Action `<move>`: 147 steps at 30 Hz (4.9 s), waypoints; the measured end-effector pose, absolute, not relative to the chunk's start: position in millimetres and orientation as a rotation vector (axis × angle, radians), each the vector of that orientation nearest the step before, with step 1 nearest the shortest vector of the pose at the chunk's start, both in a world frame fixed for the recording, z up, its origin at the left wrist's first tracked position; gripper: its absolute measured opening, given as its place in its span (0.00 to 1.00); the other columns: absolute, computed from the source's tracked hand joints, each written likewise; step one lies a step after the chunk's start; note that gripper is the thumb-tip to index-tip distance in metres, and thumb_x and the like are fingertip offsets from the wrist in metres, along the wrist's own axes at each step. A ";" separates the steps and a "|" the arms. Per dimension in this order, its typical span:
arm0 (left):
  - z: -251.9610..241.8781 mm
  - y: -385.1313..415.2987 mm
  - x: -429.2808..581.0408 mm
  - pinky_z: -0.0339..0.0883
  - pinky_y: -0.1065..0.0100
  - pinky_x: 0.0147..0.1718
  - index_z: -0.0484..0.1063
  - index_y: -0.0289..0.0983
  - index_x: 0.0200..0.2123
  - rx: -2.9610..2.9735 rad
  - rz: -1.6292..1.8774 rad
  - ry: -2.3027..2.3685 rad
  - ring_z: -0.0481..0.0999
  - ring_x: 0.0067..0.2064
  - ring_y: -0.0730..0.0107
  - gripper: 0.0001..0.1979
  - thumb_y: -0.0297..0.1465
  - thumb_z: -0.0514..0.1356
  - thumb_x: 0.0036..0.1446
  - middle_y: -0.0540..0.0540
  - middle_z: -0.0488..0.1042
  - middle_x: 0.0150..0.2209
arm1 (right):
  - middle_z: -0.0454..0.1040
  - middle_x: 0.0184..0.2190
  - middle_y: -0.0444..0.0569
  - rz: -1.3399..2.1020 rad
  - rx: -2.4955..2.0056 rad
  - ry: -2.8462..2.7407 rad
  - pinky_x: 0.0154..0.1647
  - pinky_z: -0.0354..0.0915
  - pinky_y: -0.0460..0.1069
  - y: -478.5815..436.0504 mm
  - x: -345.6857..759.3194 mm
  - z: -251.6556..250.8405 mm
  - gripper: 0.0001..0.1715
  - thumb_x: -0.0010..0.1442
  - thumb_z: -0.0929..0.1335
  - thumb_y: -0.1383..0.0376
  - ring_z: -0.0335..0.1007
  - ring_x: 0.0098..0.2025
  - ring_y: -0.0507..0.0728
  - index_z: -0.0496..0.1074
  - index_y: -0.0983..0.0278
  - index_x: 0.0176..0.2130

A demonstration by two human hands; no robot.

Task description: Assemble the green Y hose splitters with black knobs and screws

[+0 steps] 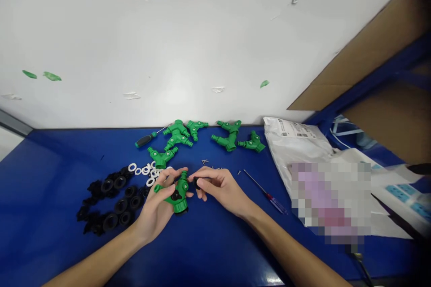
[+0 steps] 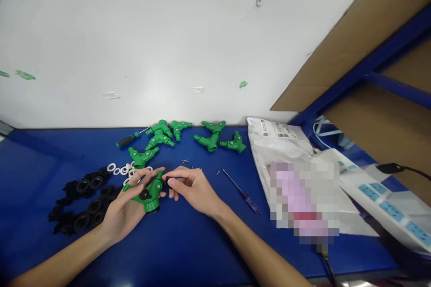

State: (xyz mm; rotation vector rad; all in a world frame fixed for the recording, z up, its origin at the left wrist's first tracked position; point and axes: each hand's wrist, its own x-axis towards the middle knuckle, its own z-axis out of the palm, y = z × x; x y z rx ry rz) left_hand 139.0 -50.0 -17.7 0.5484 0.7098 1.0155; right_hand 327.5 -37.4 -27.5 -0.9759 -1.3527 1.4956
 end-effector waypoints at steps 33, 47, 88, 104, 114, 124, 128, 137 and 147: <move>-32.3 -62.2 135.5 0.53 0.58 0.61 0.70 0.48 0.46 0.788 1.045 0.634 0.56 0.67 0.55 0.10 0.35 0.63 0.61 0.47 0.64 0.62 | 0.75 0.41 0.52 0.444 -0.973 -1.891 0.41 0.75 0.50 -62.5 309.5 -34.4 0.20 0.66 0.64 0.74 0.76 0.42 0.56 0.75 0.58 0.53; -46.3 -73.2 130.3 0.66 0.55 0.53 0.64 0.50 0.53 1.175 1.111 0.593 0.62 0.62 0.51 0.14 0.30 0.58 0.65 0.45 0.48 0.69 | 0.74 0.26 0.45 1.140 -1.106 -1.322 0.29 0.75 0.47 -71.2 295.1 -40.0 0.07 0.62 0.71 0.63 0.75 0.26 0.53 0.77 0.62 0.42; -21.7 -58.8 138.1 0.62 0.61 0.48 0.69 0.43 0.39 0.630 1.049 0.654 0.69 0.53 0.59 0.08 0.32 0.64 0.58 0.48 0.73 0.52 | 0.75 0.40 0.51 0.313 -0.773 -2.047 0.33 0.73 0.45 -52.8 324.7 -36.1 0.20 0.65 0.65 0.76 0.76 0.36 0.51 0.76 0.59 0.50; -21.0 -64.9 136.8 0.59 0.59 0.53 0.69 0.45 0.41 0.652 1.024 0.596 0.63 0.61 0.55 0.09 0.34 0.64 0.58 0.48 0.70 0.56 | 0.78 0.42 0.53 0.442 -0.805 -1.943 0.38 0.77 0.50 -62.2 318.8 -32.0 0.17 0.64 0.70 0.71 0.79 0.41 0.57 0.77 0.58 0.51; -36.1 -70.4 135.0 0.56 0.56 0.58 0.68 0.49 0.49 0.943 1.084 0.633 0.60 0.62 0.57 0.09 0.34 0.58 0.65 0.48 0.62 0.61 | 0.81 0.37 0.52 0.482 -0.815 -1.804 0.41 0.79 0.50 -60.9 311.0 -43.4 0.08 0.62 0.72 0.71 0.82 0.42 0.59 0.80 0.61 0.42; -33.0 -72.2 134.8 0.56 0.53 0.60 0.69 0.48 0.48 0.897 1.061 0.669 0.58 0.65 0.51 0.10 0.36 0.60 0.63 0.47 0.61 0.64 | 0.81 0.38 0.54 0.418 -0.791 -1.864 0.42 0.78 0.50 -58.7 311.9 -43.4 0.10 0.64 0.71 0.65 0.81 0.42 0.58 0.78 0.62 0.47; -26.5 -70.6 137.0 0.59 0.51 0.58 0.70 0.46 0.44 0.766 1.076 0.643 0.59 0.65 0.49 0.08 0.35 0.62 0.61 0.46 0.66 0.62 | 0.79 0.42 0.55 0.458 -0.790 -1.957 0.42 0.76 0.50 -53.7 323.6 -26.9 0.17 0.64 0.70 0.59 0.78 0.39 0.56 0.73 0.63 0.51; -25.9 -69.0 136.9 0.59 0.49 0.58 0.71 0.46 0.44 0.734 1.085 0.636 0.66 0.62 0.47 0.09 0.36 0.63 0.60 0.45 0.70 0.59 | 0.77 0.38 0.50 0.398 -1.407 -2.309 0.36 0.71 0.48 -14.5 363.0 -19.3 0.06 0.64 0.69 0.69 0.75 0.34 0.54 0.77 0.63 0.41; -26.4 -70.1 135.6 0.58 0.50 0.58 0.71 0.46 0.44 0.741 1.068 0.612 0.67 0.61 0.49 0.08 0.35 0.62 0.61 0.47 0.70 0.58 | 0.75 0.37 0.54 0.213 -1.358 -2.570 0.41 0.70 0.52 -10.7 353.5 -29.4 0.11 0.67 0.63 0.75 0.72 0.40 0.59 0.75 0.66 0.39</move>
